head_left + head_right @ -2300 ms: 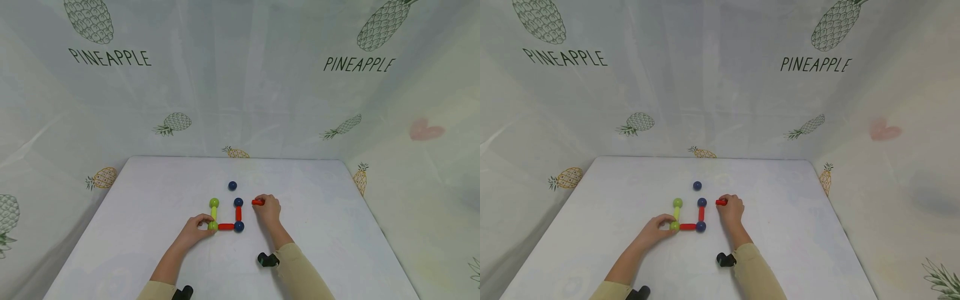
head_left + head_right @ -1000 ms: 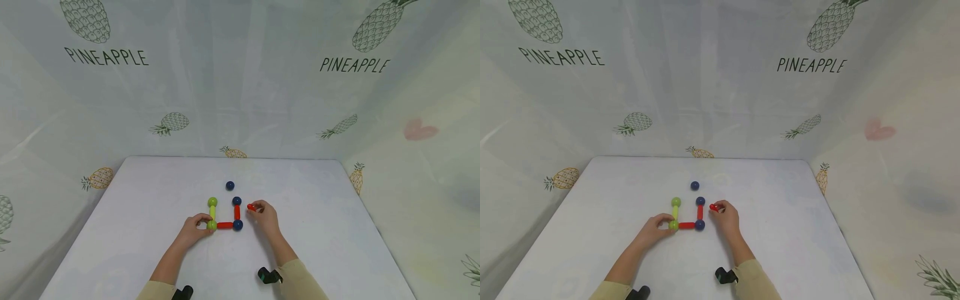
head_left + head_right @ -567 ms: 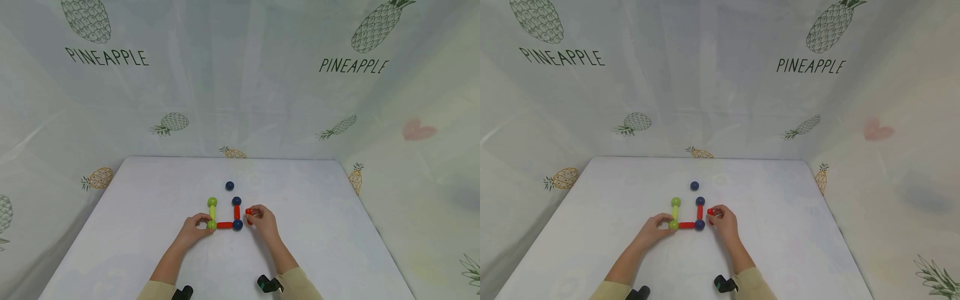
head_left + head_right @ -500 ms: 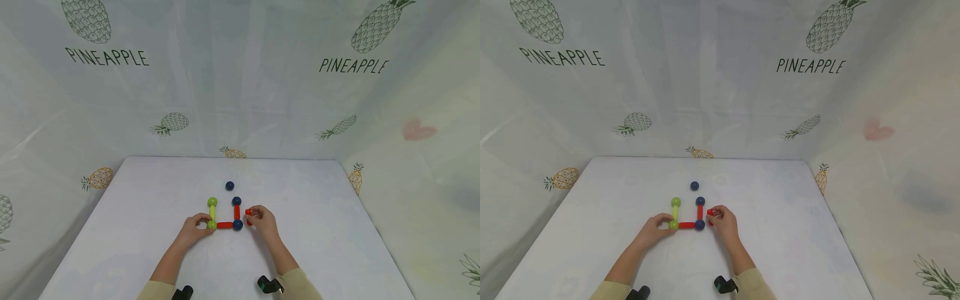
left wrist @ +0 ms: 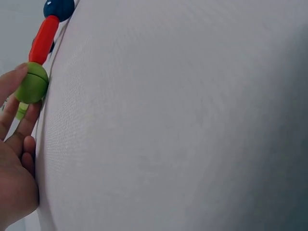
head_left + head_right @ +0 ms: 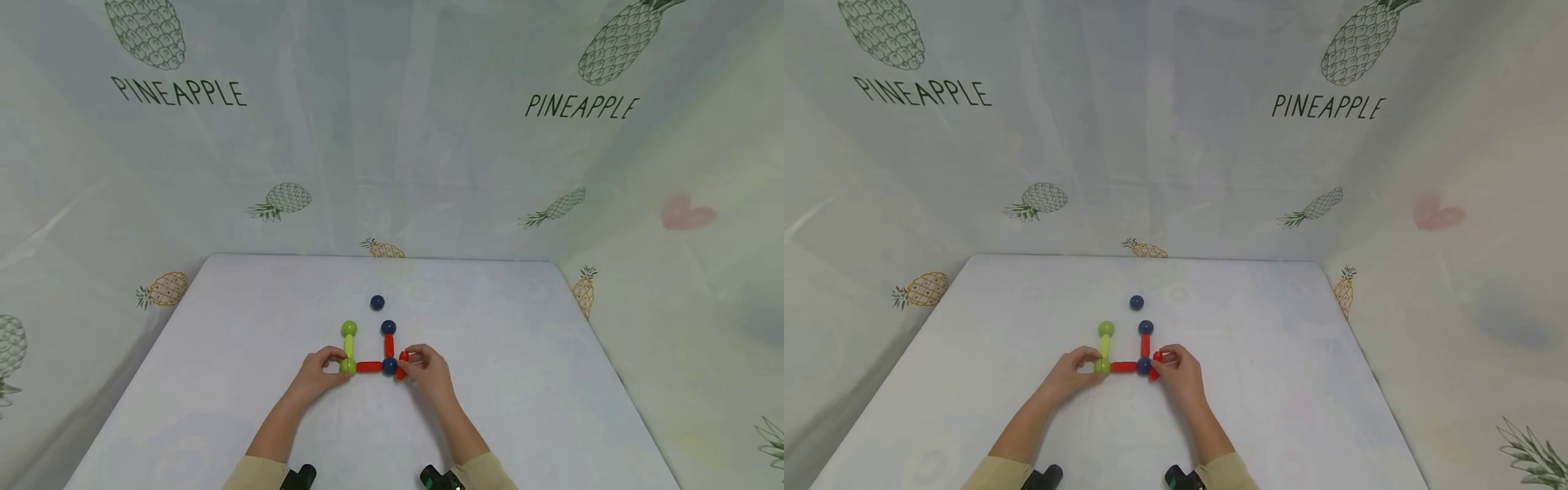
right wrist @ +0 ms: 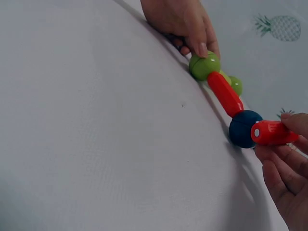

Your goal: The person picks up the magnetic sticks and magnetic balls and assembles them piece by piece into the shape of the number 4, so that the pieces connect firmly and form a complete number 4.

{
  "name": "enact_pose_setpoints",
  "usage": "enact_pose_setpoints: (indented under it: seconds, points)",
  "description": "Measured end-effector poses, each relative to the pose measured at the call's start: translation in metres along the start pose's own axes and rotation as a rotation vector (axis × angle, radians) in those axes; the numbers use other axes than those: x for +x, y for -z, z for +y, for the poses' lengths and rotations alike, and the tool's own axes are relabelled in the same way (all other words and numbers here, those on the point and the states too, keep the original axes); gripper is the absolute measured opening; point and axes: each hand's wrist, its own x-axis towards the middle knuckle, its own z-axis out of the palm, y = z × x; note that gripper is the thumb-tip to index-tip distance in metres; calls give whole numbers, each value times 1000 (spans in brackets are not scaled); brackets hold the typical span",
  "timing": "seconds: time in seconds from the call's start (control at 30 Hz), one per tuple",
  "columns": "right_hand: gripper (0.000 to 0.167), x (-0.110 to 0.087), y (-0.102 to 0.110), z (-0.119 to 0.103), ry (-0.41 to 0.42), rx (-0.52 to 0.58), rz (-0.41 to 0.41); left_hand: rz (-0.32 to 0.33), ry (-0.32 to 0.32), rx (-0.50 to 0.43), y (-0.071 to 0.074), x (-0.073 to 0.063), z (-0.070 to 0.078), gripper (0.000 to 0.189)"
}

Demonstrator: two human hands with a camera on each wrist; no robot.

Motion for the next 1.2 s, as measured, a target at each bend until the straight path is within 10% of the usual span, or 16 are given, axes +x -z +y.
enact_pose_setpoints:
  seconds: [1.2]
  points:
    - [27,-27,-11,8,29,6,-86,-1,11,-43,1,1,-2,26]
